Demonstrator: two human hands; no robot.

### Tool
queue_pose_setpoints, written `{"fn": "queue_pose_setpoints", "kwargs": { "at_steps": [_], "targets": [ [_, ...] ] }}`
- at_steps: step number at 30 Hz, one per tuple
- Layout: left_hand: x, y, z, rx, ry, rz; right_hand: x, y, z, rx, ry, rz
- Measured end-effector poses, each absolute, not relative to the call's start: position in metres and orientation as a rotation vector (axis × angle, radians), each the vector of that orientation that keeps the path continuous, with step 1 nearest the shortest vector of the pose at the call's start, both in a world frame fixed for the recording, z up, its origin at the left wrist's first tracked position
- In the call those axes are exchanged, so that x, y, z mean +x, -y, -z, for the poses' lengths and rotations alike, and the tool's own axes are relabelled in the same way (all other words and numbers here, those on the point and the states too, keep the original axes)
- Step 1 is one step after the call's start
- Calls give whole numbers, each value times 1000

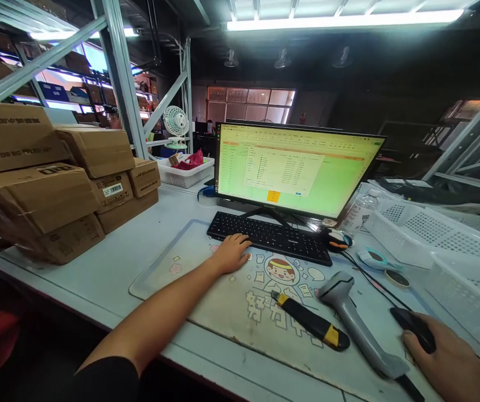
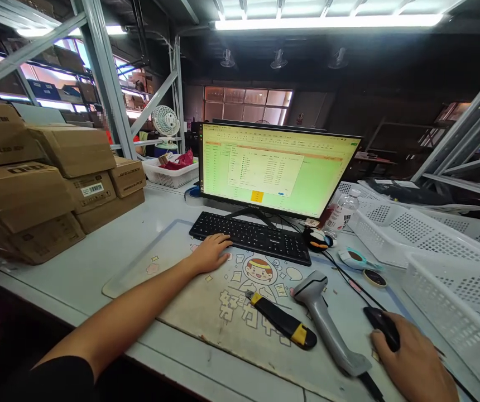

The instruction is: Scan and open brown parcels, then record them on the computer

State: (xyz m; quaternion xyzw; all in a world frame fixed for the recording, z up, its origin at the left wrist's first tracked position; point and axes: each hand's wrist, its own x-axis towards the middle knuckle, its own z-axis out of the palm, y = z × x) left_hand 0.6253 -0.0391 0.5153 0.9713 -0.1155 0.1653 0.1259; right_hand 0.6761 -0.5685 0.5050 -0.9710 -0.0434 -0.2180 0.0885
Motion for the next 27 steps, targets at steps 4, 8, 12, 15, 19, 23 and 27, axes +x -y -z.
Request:
{"fn": "queue_pose_setpoints", "kwargs": {
  "at_steps": [4, 8, 12, 15, 19, 23, 27],
  "targets": [
    [625, 40, -516, 2831, 323, -462, 667, 558, -515, -2822, 98, 570],
    [624, 40, -516, 2822, 314, -470, 657, 547, -528, -2820, 69, 443],
    [623, 39, -516, 2809, 315, -482, 650, 541, -536, -2794, 79, 417],
    [623, 40, -517, 2813, 313, -476, 647, 538, -540, -2771, 121, 477],
    [623, 40, -517, 2816, 303, -470, 645, 536, -544, -2809, 13, 370],
    [623, 40, -517, 2829, 296, -455, 647, 536, -544, -2816, -30, 360],
    [624, 39, -516, 2826, 298, -468, 646, 535, -544, -2801, 21, 394]
  ]
}}
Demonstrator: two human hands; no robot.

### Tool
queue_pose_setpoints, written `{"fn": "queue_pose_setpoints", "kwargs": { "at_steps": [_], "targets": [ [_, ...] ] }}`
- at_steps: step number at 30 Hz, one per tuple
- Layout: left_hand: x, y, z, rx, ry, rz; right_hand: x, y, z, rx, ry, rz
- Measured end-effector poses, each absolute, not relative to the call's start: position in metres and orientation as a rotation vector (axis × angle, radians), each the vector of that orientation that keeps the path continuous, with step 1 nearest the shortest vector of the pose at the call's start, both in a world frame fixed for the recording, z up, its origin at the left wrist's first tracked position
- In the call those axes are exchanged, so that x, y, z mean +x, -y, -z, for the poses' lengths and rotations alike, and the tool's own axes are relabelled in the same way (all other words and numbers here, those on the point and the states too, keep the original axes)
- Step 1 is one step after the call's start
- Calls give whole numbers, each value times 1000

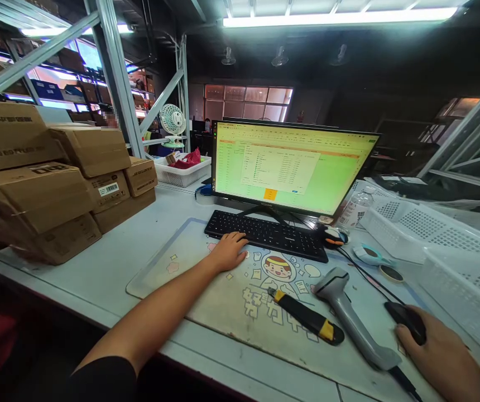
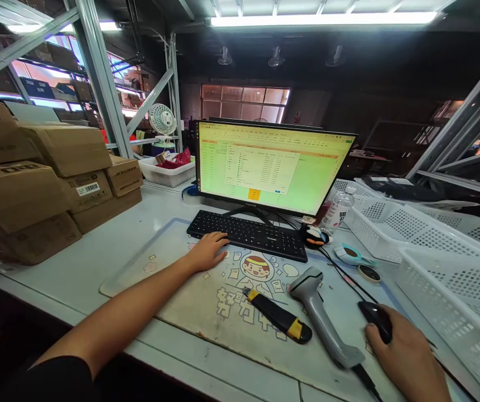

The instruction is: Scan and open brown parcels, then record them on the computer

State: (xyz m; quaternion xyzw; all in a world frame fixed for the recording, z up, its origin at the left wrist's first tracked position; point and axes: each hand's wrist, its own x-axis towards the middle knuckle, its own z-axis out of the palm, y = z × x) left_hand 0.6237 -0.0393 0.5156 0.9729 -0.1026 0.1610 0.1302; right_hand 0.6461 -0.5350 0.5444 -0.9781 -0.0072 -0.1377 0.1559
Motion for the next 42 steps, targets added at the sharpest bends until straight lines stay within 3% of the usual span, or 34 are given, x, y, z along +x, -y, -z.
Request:
{"fn": "queue_pose_setpoints", "kwargs": {
  "at_steps": [42],
  "targets": [
    [623, 43, -517, 2827, 275, -471, 650, 537, -542, -2674, 80, 453]
  ]
}}
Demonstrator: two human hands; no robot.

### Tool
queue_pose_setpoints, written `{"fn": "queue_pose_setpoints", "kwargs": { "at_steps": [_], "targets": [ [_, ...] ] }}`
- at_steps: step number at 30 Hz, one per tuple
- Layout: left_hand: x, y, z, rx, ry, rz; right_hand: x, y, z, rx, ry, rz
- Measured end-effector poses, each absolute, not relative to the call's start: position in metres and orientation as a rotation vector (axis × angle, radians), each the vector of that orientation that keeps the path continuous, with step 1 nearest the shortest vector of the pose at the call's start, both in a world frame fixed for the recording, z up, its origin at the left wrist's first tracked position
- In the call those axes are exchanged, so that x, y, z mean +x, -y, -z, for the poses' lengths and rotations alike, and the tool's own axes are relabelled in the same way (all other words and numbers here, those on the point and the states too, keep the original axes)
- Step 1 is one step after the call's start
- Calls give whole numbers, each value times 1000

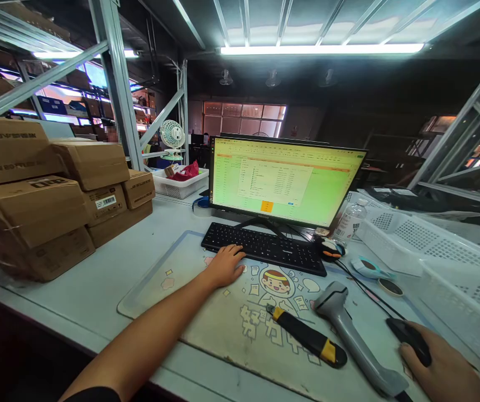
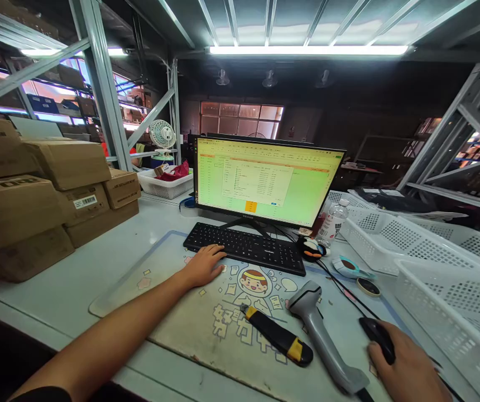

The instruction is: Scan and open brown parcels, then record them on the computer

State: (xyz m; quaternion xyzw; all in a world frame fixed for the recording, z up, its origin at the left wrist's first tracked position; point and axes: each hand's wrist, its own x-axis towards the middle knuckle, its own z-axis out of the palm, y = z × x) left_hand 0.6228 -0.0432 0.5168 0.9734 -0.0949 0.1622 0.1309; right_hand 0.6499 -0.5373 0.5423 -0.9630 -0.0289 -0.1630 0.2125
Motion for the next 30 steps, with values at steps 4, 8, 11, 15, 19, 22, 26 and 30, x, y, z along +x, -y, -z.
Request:
{"fn": "queue_pose_setpoints", "kwargs": {
  "at_steps": [4, 8, 11, 15, 19, 22, 26, 30],
  "targets": [
    [622, 44, -518, 2817, 272, -459, 655, 544, -536, -2690, 99, 457],
    [621, 44, -519, 2830, 271, -429, 661, 552, -527, -2688, 95, 475],
    [622, 43, -519, 2832, 274, -425, 664, 556, -522, -2665, 93, 528],
    [624, 43, -516, 2827, 274, -437, 666, 557, -519, -2644, 103, 553],
    [625, 42, -513, 2822, 276, -452, 664, 554, -522, -2641, 72, 506],
    [626, 41, -512, 2821, 280, -457, 661, 551, -524, -2641, 47, 516],
    [626, 41, -512, 2817, 286, -474, 661, 552, -524, -2621, 70, 526],
    [626, 41, -512, 2823, 289, -470, 663, 554, -521, -2606, 83, 554]
  ]
}}
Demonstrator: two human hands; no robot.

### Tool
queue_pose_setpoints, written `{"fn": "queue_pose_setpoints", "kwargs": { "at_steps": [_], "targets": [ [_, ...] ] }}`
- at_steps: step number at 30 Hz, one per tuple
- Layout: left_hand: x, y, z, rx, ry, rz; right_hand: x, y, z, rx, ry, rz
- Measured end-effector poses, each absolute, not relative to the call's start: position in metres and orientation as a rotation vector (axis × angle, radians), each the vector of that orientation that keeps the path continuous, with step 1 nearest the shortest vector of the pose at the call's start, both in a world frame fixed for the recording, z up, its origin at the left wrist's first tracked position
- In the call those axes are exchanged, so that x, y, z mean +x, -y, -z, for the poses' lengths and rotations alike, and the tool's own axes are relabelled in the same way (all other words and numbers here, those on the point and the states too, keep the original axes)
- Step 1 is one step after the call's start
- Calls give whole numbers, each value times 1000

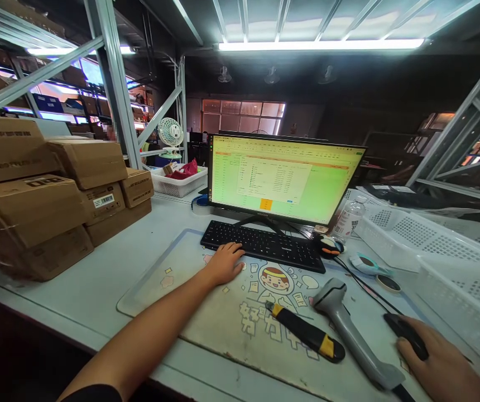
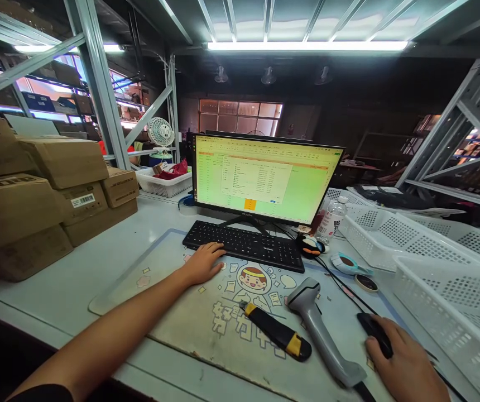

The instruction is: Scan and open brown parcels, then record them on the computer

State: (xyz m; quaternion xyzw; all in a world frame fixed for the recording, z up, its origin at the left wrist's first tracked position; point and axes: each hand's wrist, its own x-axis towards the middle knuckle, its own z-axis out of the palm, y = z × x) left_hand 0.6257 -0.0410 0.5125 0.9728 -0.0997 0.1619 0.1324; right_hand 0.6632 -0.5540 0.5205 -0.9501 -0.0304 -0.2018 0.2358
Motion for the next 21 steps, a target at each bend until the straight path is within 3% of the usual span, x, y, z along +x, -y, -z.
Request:
{"fn": "queue_pose_setpoints", "kwargs": {
  "at_steps": [21],
  "targets": [
    [623, 42, -518, 2834, 286, -445, 656, 553, -524, -2758, 78, 517]
  ]
}}
